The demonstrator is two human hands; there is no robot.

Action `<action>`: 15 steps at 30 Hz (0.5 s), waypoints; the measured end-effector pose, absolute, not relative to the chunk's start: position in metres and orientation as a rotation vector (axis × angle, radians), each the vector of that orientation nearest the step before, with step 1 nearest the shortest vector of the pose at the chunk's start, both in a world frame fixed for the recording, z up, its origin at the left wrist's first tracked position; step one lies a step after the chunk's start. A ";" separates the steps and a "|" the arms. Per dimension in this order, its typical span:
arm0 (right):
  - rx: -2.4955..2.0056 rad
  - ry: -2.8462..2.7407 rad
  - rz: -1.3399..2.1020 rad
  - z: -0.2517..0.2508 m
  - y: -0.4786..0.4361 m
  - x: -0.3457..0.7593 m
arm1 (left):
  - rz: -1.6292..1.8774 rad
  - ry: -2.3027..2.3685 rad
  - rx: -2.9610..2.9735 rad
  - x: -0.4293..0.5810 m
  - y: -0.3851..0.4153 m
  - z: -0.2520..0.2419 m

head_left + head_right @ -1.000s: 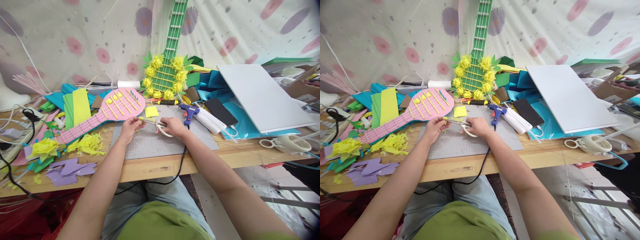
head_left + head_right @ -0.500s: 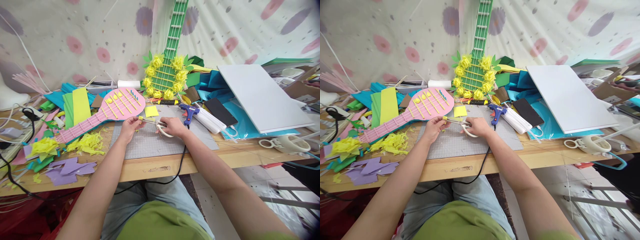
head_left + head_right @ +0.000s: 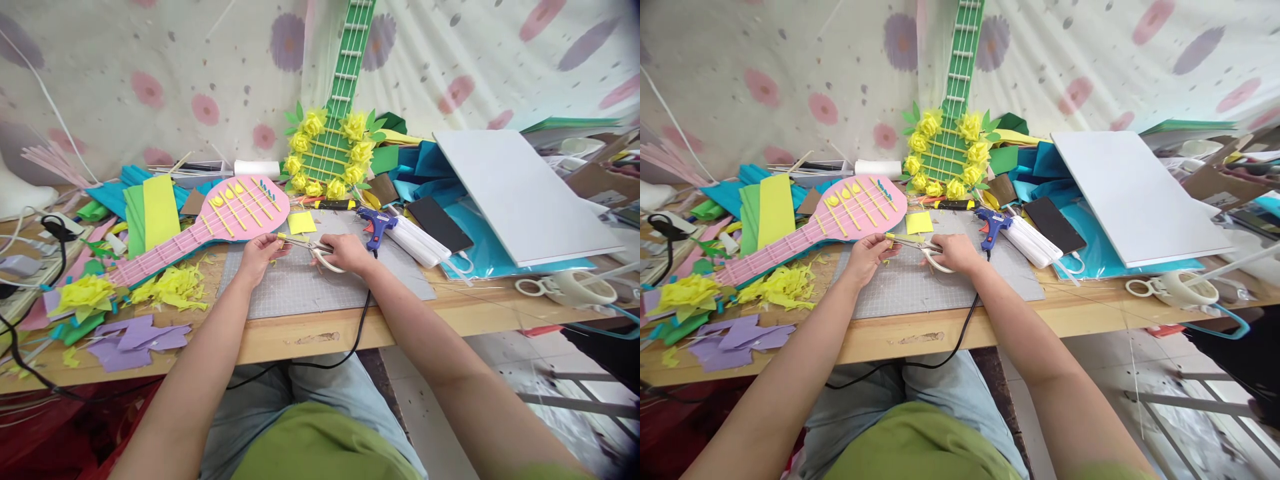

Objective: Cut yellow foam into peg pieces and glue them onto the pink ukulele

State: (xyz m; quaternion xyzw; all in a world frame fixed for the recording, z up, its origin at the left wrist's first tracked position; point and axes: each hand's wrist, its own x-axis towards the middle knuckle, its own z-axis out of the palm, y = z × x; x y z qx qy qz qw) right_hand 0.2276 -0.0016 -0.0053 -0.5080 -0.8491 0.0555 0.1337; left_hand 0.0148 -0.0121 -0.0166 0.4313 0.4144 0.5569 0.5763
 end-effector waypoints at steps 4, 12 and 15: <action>-1.453 -2.471 0.176 -0.006 -0.002 0.227 | 1.318 0.986 0.989 0.015 -0.012 -0.017; -1.480 -2.454 0.156 -0.005 -0.003 0.227 | 1.326 1.030 0.976 0.015 -0.011 -0.018; -1.476 -2.455 0.138 -0.006 -0.002 0.227 | 1.325 1.024 0.971 0.015 -0.011 -0.018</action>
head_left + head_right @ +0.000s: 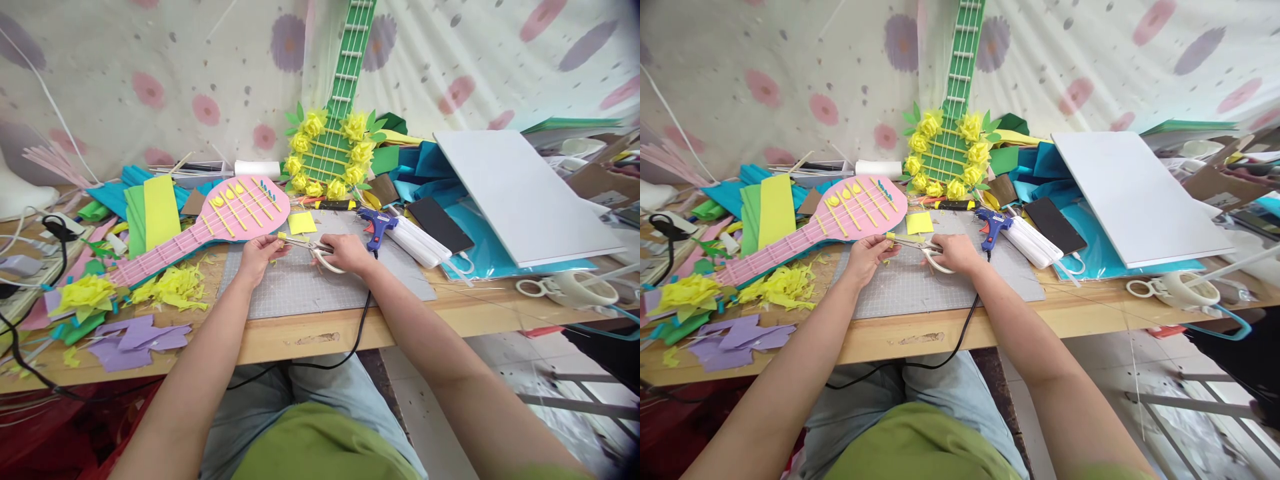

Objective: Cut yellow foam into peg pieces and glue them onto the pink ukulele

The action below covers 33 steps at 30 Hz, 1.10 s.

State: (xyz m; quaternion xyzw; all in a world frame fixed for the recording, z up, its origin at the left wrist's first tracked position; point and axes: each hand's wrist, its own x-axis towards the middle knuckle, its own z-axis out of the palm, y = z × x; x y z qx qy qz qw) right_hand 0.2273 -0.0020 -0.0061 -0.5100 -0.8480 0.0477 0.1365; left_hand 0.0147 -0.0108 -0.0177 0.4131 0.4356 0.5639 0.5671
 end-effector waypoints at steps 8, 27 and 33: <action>-1.512 -2.450 0.102 -0.009 0.001 0.230 | 1.288 1.000 0.998 0.013 -0.011 -0.017; -1.479 -2.452 0.173 -0.007 -0.002 0.228 | 1.282 0.973 1.033 0.013 -0.011 -0.021; -1.472 -2.451 0.173 -0.008 -0.002 0.228 | 1.269 0.964 1.047 0.013 -0.011 -0.022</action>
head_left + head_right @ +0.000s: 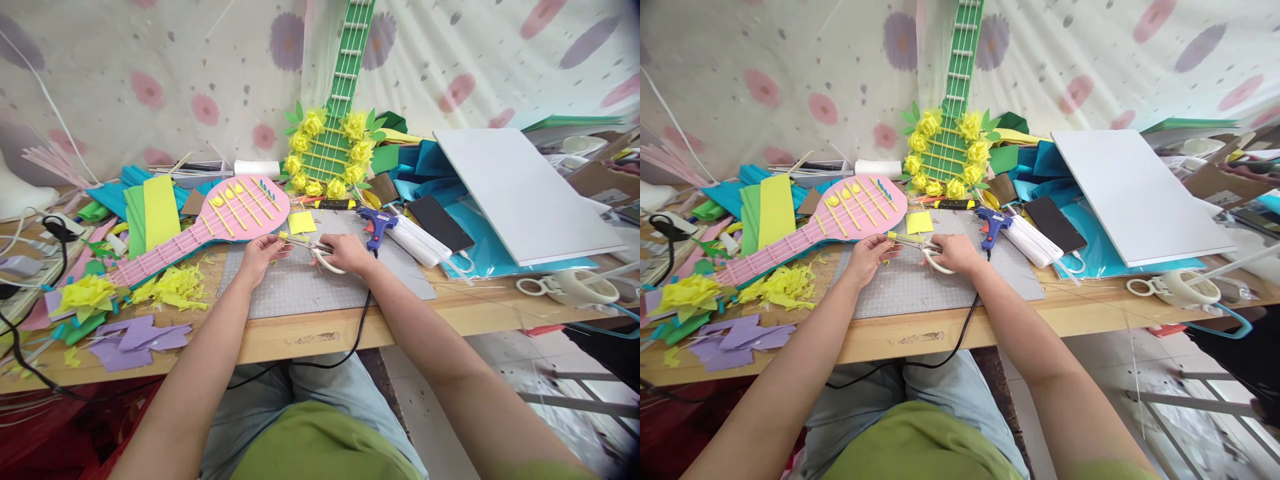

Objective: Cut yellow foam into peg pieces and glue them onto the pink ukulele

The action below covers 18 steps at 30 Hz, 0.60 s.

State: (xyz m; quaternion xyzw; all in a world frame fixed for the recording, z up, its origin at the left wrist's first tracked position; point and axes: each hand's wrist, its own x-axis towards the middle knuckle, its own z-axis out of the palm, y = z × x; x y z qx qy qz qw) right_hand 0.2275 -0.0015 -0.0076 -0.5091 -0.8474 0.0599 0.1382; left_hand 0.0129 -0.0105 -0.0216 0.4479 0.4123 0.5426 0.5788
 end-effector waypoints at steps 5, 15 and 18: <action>-1.467 -2.454 0.165 -0.008 -0.001 0.228 | 1.254 0.961 1.045 0.013 -0.011 -0.020; -1.466 -2.452 0.151 -0.009 0.000 0.229 | 1.235 0.967 1.054 0.013 -0.011 -0.021; -1.473 -2.453 0.149 -0.009 0.000 0.229 | 1.236 0.967 1.055 0.013 -0.011 -0.020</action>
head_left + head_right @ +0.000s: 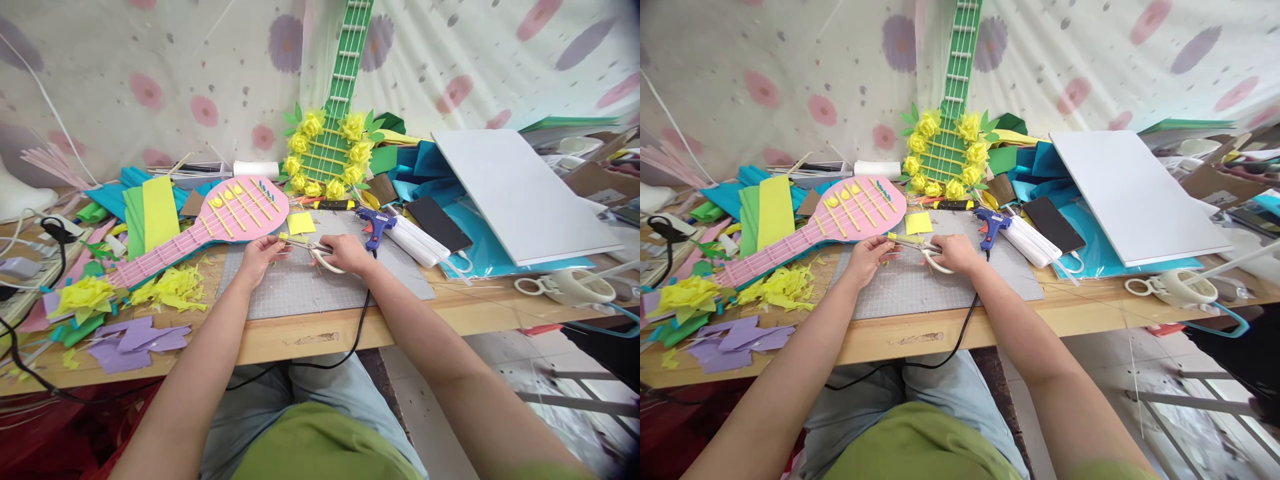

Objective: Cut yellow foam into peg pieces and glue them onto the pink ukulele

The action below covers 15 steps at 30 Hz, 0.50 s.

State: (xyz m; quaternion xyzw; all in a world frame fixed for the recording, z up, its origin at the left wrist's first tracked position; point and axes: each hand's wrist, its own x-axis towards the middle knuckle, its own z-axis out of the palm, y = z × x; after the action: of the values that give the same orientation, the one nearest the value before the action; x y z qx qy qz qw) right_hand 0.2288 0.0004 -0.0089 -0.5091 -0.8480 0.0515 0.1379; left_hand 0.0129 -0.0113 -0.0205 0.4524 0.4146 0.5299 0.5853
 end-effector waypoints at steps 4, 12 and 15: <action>-1.477 -2.451 0.144 -0.009 0.000 0.229 | 1.239 0.964 1.056 0.013 -0.011 -0.020; -1.496 -2.453 0.173 -0.008 0.000 0.230 | 1.241 0.973 1.056 0.013 -0.012 -0.019; -1.482 -2.460 0.197 -0.006 -0.002 0.229 | 1.267 0.980 1.050 0.013 -0.011 -0.019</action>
State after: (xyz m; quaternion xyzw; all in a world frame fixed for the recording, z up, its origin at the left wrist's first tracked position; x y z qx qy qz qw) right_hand 0.2290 -0.0018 -0.0064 -0.5103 -0.8472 0.0677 0.1312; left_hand 0.0135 -0.0114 -0.0190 0.4483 0.4185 0.5409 0.5756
